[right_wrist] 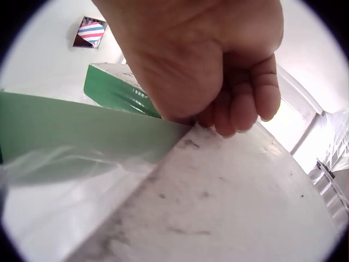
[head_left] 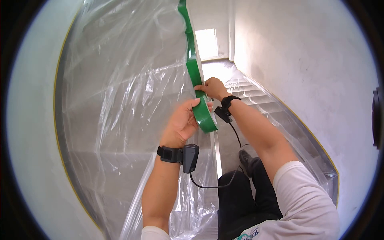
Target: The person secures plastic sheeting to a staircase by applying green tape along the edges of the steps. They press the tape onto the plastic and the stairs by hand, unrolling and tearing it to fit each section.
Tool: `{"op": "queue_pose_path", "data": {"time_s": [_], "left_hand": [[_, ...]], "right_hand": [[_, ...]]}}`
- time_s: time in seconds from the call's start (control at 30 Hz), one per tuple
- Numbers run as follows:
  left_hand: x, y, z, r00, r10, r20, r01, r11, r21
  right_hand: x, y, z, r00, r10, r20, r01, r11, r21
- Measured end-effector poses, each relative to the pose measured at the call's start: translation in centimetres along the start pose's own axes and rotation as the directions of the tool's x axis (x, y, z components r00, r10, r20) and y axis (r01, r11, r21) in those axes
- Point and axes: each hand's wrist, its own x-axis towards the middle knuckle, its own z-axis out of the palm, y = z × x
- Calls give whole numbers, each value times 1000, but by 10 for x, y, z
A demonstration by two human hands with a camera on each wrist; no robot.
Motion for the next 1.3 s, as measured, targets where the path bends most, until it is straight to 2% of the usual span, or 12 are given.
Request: {"op": "queue_pose_path", "data": {"time_s": [0.07, 0.13, 0.2, 0.3, 0.37, 0.5, 0.7, 0.8, 0.87, 0.97, 1.07, 1.3], "left_hand": [[0, -3, 3, 998, -55, -26, 54, 997, -51], [0, -3, 5, 998, -56, -28, 55, 998, -44], [1, -6, 5, 997, -68, -35, 66, 997, -50], [1, -7, 0, 997, -52, -65, 49, 997, -52], [-2, -4, -2, 997, -39, -59, 35, 998, -60], [-5, 0, -7, 996, -45, -76, 41, 998, -52], [-6, 1, -10, 995, -67, -73, 62, 996, -61], [-10, 1, -6, 998, -57, -42, 55, 997, -48], [-10, 1, -6, 998, -60, -35, 59, 998, -35], [-8, -2, -10, 997, -67, -24, 66, 997, -41], [-8, -3, -11, 997, -75, 8, 75, 996, -49], [-9, -5, -13, 994, -97, 54, 97, 995, -7]], "right_hand": [[0, -2, -7, 1000, 22, 15, -23, 999, 24], [1, 2, -8, 989, 43, 142, -58, 993, 100], [6, 9, -8, 992, 6, 128, -26, 988, 152], [8, 10, -13, 979, -67, 194, 50, 994, 93], [6, 6, -17, 983, -148, 109, 163, 976, -145], [-1, -5, -16, 987, -123, 100, 137, 979, -149], [-5, -8, -10, 989, -145, -15, 138, 966, -217], [-7, -7, -5, 995, -93, -24, 87, 980, -181], [-7, -3, -1, 978, -151, -145, 119, 972, -204], [-7, -1, 4, 971, -153, -183, 118, 975, -186], [-9, -5, -1, 993, -85, -77, 71, 984, -161], [-13, -5, -5, 997, -64, -37, 57, 982, -179]]}}
